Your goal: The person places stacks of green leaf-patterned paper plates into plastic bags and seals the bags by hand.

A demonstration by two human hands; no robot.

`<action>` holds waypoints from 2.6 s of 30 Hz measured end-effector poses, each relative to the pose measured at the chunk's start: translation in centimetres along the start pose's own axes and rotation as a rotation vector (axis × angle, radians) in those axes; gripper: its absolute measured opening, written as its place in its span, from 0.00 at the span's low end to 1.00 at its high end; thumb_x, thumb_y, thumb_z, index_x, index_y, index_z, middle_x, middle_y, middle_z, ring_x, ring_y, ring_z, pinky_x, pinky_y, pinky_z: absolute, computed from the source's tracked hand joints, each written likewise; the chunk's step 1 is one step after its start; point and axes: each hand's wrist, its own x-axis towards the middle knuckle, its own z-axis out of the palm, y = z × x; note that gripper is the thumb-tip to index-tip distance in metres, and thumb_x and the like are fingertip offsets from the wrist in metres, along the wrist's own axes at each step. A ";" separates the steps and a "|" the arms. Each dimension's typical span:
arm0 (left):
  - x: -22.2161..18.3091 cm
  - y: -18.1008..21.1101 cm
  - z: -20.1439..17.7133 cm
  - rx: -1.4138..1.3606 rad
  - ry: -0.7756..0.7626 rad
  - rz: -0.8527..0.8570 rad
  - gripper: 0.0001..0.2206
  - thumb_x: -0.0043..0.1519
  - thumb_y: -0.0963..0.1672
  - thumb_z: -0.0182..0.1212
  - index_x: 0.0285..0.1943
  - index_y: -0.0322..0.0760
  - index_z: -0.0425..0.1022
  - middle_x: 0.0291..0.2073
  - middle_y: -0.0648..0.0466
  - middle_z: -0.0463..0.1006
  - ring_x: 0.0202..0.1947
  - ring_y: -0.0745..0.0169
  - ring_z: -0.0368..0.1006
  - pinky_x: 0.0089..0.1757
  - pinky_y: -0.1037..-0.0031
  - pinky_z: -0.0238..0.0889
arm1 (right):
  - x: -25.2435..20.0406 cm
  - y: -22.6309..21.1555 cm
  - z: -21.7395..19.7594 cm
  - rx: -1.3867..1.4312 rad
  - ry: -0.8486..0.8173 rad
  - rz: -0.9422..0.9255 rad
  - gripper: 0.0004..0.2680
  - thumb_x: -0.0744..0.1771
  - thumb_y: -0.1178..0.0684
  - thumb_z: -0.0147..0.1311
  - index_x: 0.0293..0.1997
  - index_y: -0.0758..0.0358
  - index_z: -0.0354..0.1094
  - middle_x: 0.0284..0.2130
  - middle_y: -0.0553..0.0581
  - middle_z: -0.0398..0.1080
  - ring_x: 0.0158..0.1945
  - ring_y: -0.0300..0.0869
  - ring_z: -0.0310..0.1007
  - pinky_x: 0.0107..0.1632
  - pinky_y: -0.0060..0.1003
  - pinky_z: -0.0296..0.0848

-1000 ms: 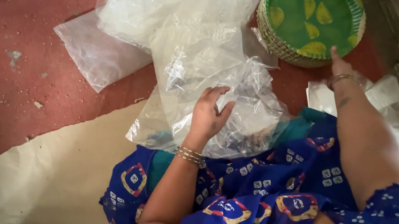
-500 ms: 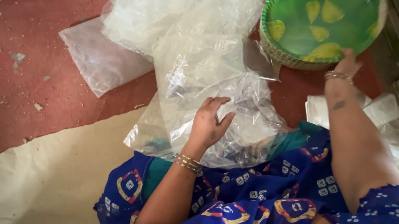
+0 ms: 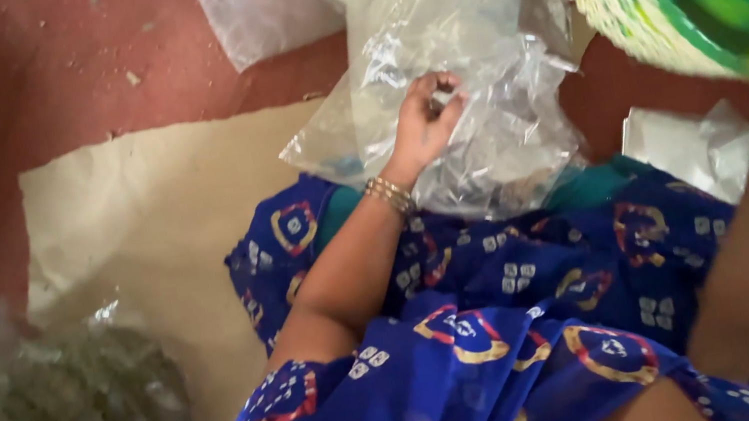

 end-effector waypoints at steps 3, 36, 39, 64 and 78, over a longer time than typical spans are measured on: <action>0.1 -1.2 0.0 -0.175 -0.111 -0.106 0.16 0.64 0.46 0.64 0.57 0.31 0.74 0.48 0.50 0.76 0.38 0.67 0.73 0.36 0.76 0.71 | -5.1 -0.5 1.0 -0.161 0.054 0.132 0.15 0.69 0.51 0.56 0.59 0.69 0.69 0.52 0.62 0.72 0.52 0.50 0.71 0.54 0.44 0.71; -6.0 3.4 -9.6 0.209 0.000 -0.321 0.13 0.78 0.47 0.46 0.55 0.39 0.77 0.40 0.43 0.83 0.40 0.44 0.81 0.44 0.57 0.73 | 3.3 12.5 8.2 -2.340 -0.745 -0.269 0.12 0.72 0.52 0.39 0.45 0.61 0.73 0.37 0.68 0.77 0.40 0.60 0.79 0.38 0.57 0.76; -5.8 1.2 -11.1 0.867 0.068 -0.021 0.10 0.65 0.40 0.47 0.54 0.38 0.69 0.45 0.40 0.76 0.41 0.33 0.76 0.40 0.50 0.69 | 5.1 11.5 3.4 -2.306 -0.717 -0.351 0.11 0.72 0.53 0.40 0.46 0.66 0.71 0.35 0.69 0.77 0.37 0.59 0.79 0.37 0.56 0.76; -21.9 11.3 -8.6 0.640 -0.186 0.388 0.11 0.53 0.38 0.63 0.43 0.32 0.71 0.39 0.41 0.72 0.41 0.37 0.70 0.43 0.55 0.68 | -14.0 3.2 -14.1 -1.929 -0.485 -0.353 0.09 0.70 0.50 0.47 0.50 0.55 0.73 0.34 0.67 0.74 0.39 0.61 0.74 0.44 0.55 0.71; -6.5 28.0 -14.9 0.673 0.448 0.621 0.10 0.62 0.33 0.61 0.47 0.34 0.70 0.40 0.44 0.69 0.41 0.41 0.67 0.41 0.60 0.63 | -4.7 -4.7 6.5 -0.254 -0.308 -0.384 0.05 0.76 0.65 0.47 0.46 0.75 0.68 0.27 0.57 0.61 0.25 0.40 0.60 0.37 0.36 0.69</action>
